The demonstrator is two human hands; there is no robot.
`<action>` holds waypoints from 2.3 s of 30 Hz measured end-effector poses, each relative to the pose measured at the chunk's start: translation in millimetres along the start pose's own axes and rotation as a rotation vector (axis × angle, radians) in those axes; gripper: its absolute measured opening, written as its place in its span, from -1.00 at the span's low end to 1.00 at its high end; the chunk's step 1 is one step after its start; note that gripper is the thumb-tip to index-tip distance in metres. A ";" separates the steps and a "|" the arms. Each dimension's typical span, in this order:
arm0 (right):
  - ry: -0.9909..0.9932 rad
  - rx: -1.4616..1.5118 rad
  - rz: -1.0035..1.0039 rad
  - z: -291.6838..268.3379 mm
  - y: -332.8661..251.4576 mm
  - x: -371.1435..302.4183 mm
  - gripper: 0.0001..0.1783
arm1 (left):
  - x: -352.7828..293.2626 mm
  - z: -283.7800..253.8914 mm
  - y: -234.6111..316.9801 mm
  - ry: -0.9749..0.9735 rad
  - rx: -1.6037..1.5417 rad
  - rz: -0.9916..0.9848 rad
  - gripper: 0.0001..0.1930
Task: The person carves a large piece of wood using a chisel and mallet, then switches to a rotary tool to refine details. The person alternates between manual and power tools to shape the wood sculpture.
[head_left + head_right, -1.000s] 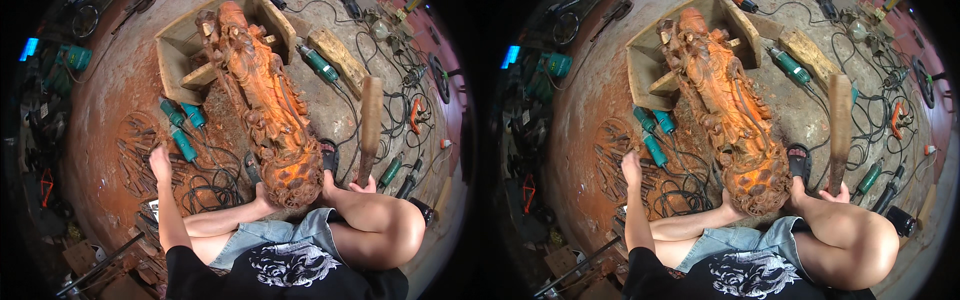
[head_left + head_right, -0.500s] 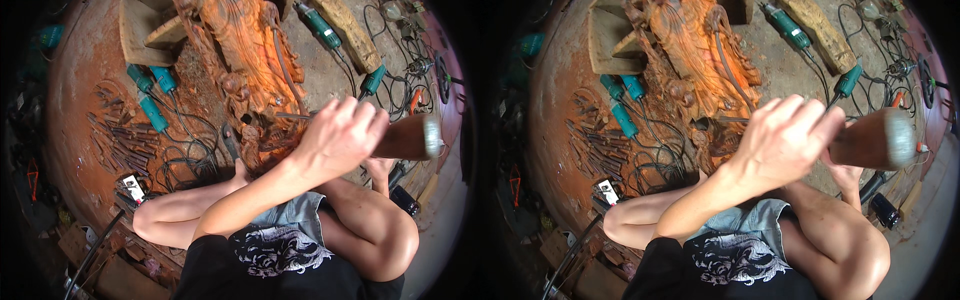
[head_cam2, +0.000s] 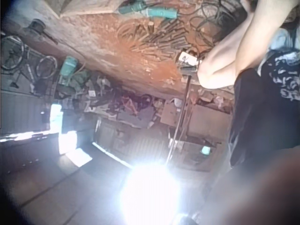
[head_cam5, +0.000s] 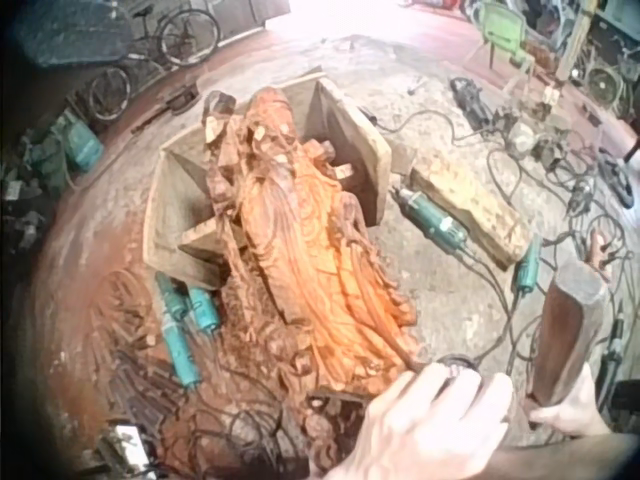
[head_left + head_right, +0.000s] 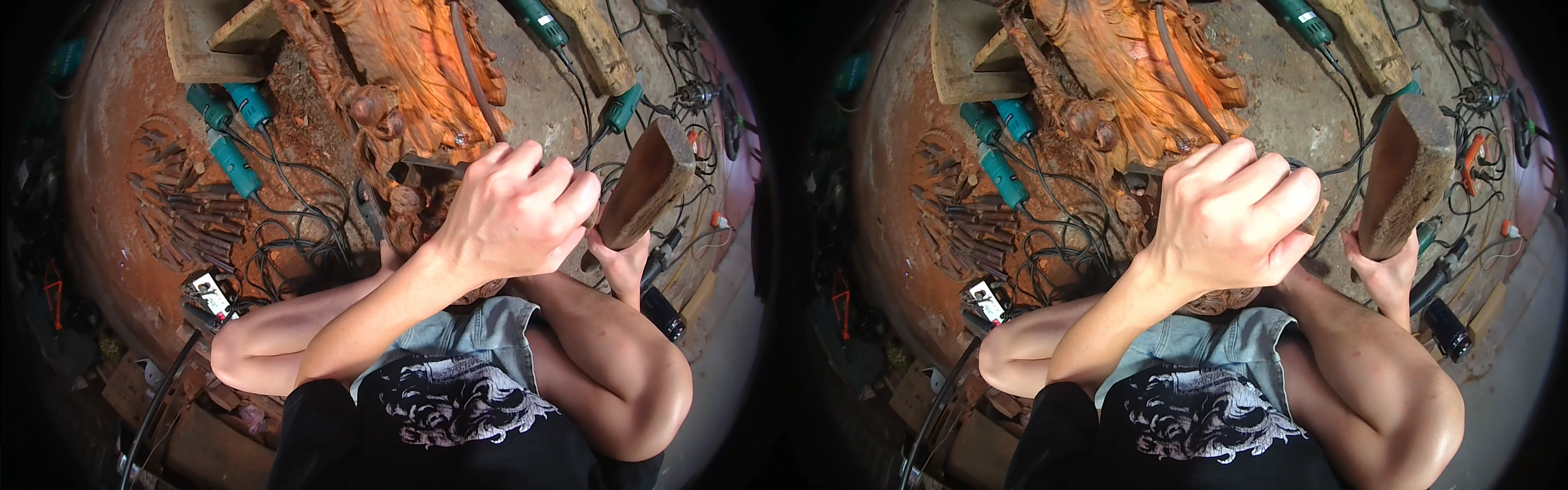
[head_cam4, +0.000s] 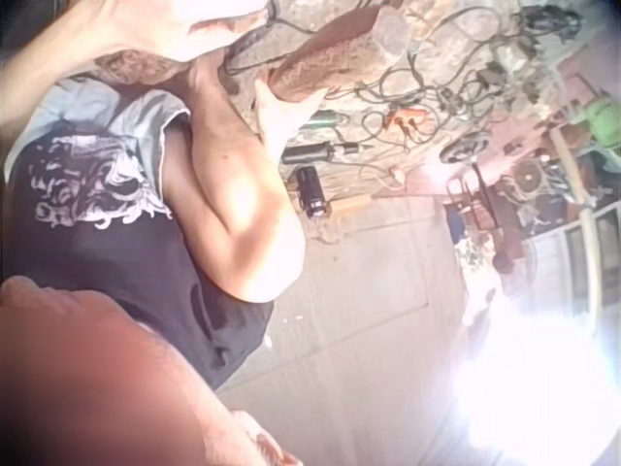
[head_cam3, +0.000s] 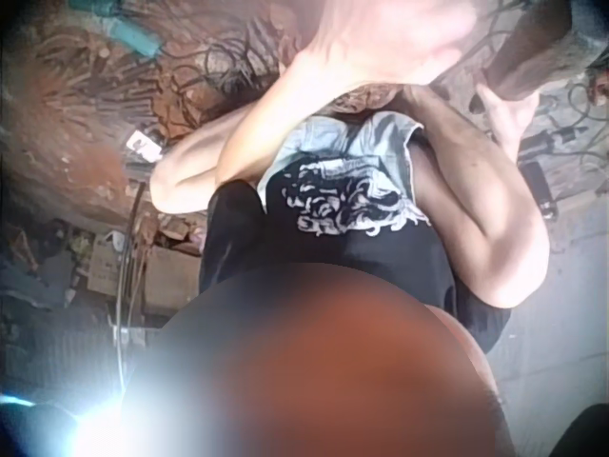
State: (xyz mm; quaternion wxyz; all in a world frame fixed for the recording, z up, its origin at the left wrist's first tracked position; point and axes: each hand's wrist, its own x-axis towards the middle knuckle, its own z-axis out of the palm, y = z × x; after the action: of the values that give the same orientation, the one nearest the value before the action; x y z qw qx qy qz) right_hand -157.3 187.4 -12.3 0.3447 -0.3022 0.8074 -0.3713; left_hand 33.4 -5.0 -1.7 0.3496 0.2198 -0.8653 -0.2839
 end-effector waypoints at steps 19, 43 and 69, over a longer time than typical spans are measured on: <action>0.217 -0.425 -0.422 -47.3 -44.6 13.5 -0.49 | -10.0 -26.8 -9.8 0.223 -0.195 0.072 -0.58; 0.163 -0.844 -0.906 -55.0 -116.7 26.4 -0.53 | -22.0 -23.5 -15.6 0.390 -0.289 0.053 -0.51; 0.327 -0.596 -0.728 -79.7 -124.3 21.8 -0.57 | -38.9 -21.6 -12.7 0.426 -0.341 0.217 -0.80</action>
State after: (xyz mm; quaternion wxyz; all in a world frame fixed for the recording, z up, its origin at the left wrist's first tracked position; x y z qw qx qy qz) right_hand -203.3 135.0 119.7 -0.0398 -0.5880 0.7639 -0.2630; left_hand 77.2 0.8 -15.7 0.5835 0.1187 -0.7308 -0.3338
